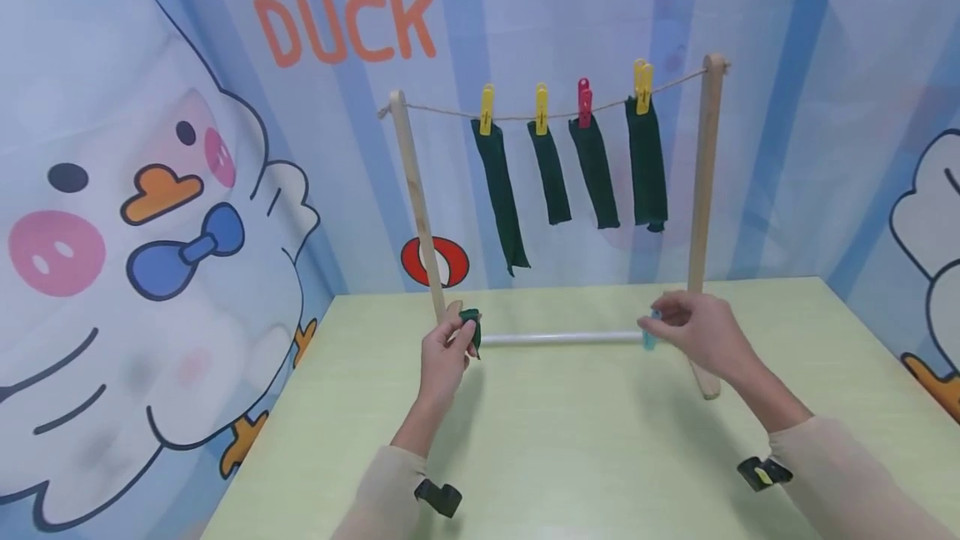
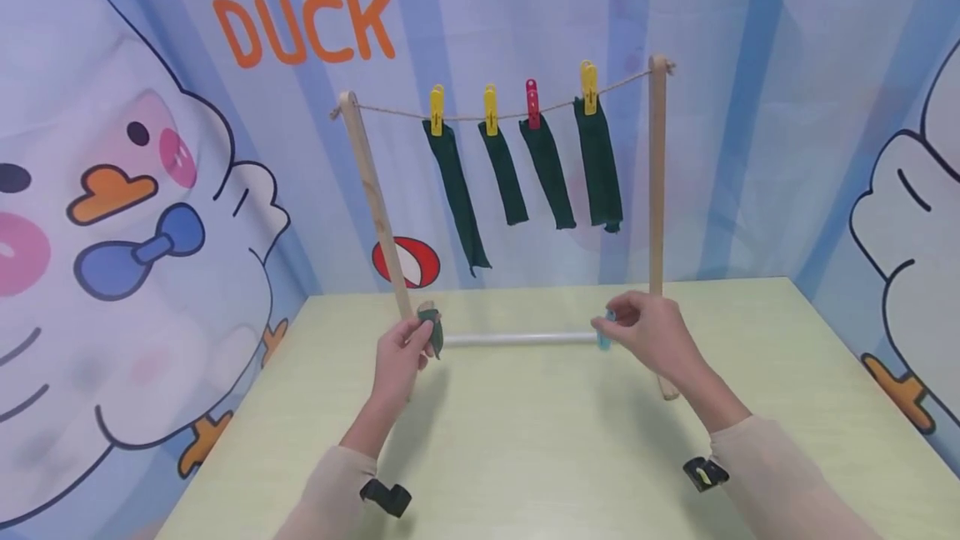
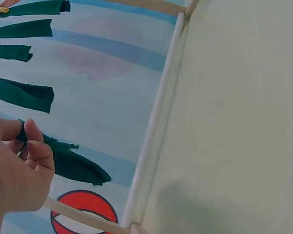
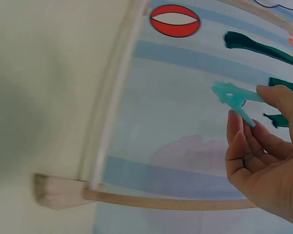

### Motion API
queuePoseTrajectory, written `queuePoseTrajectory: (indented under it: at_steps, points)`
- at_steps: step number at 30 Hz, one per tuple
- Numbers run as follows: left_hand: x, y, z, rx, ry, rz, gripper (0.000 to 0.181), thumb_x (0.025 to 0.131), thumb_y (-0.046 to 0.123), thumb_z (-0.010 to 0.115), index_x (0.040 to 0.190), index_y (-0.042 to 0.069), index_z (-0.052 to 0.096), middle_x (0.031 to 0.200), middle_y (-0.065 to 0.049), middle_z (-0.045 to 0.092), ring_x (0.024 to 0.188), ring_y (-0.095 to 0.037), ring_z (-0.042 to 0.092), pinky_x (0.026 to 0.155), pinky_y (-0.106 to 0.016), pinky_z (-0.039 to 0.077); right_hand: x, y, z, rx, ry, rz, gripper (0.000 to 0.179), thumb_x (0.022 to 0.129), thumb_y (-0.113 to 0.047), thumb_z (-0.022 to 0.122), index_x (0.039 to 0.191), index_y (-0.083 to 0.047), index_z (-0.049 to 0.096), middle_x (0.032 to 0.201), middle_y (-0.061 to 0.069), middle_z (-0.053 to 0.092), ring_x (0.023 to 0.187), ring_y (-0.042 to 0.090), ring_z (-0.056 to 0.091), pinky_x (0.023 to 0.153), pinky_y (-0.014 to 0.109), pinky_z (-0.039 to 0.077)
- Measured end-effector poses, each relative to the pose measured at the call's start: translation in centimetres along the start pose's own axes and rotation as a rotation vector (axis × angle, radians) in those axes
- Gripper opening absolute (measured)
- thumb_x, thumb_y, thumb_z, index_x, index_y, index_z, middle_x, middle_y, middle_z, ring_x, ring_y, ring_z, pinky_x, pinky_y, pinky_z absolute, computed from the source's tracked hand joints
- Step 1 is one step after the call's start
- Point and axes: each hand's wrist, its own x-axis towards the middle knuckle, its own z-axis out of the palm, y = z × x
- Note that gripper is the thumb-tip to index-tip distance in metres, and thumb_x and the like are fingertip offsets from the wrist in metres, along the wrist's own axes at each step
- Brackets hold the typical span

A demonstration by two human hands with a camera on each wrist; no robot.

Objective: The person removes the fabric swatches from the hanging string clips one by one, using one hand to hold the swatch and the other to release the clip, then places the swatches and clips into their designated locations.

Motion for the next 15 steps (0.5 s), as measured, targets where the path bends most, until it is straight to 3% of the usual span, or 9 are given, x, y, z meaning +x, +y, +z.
queuePoseTrajectory:
  at_steps: [6, 10, 15]
  points:
    - [-1.0, -1.9, -0.7, 0.042, 0.011, -0.041, 0.026, 0.100, 0.017, 0.063, 0.118, -0.002, 0.068, 0.087, -0.012, 0.061, 0.062, -0.011, 0.052, 0.050, -0.019, 0.037, -2.2, 2.6, 1.7, -0.016, -0.153, 0.064, 0.031, 0.088, -0.022, 0.078, 0.101, 0.005, 0.072, 0.089, 0.007, 0.071, 0.082, 0.021, 0.067, 0.068, 0.037, 0.054]
    - [-1.3, -2.9, -1.0, 0.042, 0.006, -0.044, 0.024, 0.101, 0.014, 0.061, 0.115, -0.004, 0.067, 0.098, -0.013, 0.060, 0.063, -0.009, 0.053, 0.052, -0.018, 0.038, -3.3, 4.0, 2.0, 0.001, -0.279, 0.116, 0.028, 0.088, -0.021, 0.077, 0.097, 0.005, 0.073, 0.088, 0.008, 0.071, 0.081, 0.022, 0.067, 0.067, 0.039, 0.056]
    - [-1.6, -4.1, -1.2, 0.070, 0.026, -0.063, 0.020, 0.100, 0.012, 0.061, 0.109, -0.005, 0.066, 0.103, -0.012, 0.059, 0.063, -0.008, 0.054, 0.052, -0.017, 0.040, -4.3, 5.0, 2.4, -0.042, -0.355, 0.187, 0.021, 0.088, -0.021, 0.076, 0.086, 0.000, 0.073, 0.076, 0.002, 0.067, 0.070, 0.017, 0.061, 0.061, 0.036, 0.051]
